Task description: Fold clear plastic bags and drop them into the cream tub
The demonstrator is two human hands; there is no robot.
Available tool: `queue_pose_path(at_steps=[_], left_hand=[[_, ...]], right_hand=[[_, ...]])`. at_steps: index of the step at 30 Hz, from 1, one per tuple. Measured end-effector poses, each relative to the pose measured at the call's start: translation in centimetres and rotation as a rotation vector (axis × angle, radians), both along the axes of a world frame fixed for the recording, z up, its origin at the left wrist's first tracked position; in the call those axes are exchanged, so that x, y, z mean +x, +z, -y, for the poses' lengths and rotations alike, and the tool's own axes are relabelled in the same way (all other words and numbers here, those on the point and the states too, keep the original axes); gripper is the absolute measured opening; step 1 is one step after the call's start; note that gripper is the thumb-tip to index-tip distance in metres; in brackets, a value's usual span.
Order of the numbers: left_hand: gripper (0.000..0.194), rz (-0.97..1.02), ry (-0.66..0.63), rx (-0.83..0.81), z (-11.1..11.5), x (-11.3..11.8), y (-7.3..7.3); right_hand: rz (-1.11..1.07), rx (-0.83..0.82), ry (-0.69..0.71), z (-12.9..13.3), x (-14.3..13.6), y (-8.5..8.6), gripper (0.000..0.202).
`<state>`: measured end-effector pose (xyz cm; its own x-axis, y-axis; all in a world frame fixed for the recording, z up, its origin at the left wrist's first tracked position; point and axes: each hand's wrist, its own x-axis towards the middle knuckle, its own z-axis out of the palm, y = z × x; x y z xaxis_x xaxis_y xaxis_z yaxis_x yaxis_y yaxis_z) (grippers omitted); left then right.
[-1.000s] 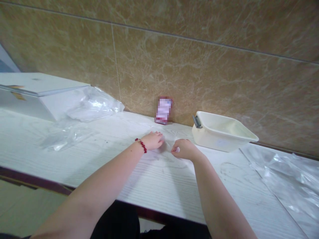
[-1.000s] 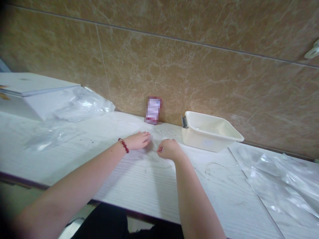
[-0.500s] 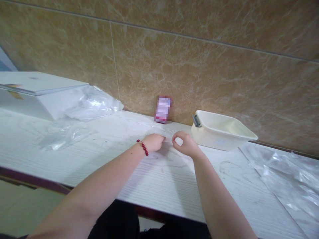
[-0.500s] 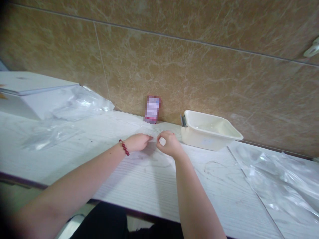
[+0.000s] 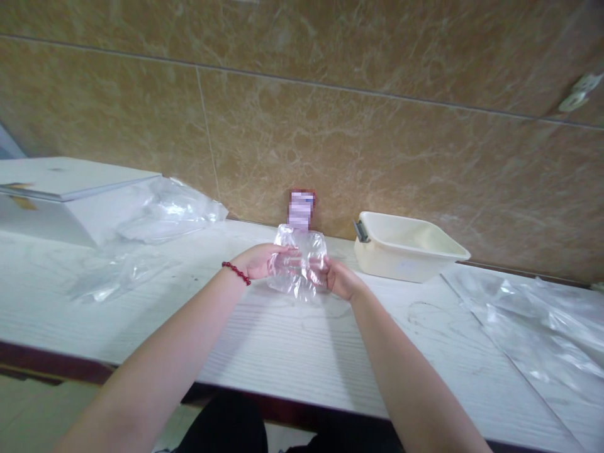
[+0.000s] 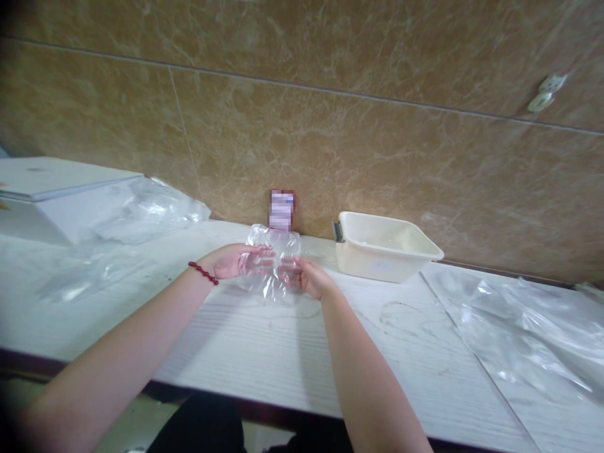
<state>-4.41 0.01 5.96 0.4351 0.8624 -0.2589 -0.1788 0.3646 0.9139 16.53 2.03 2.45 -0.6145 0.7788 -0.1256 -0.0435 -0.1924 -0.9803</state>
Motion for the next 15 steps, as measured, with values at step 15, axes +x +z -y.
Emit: queue_pose_path(at_steps=[15], left_hand=[[0.028, 0.022, -0.048, -0.008, -0.2, -0.7, -3.1]], right_hand=[[-0.003, -0.13, -0.144, -0.3, -1.1, -0.6, 0.011]])
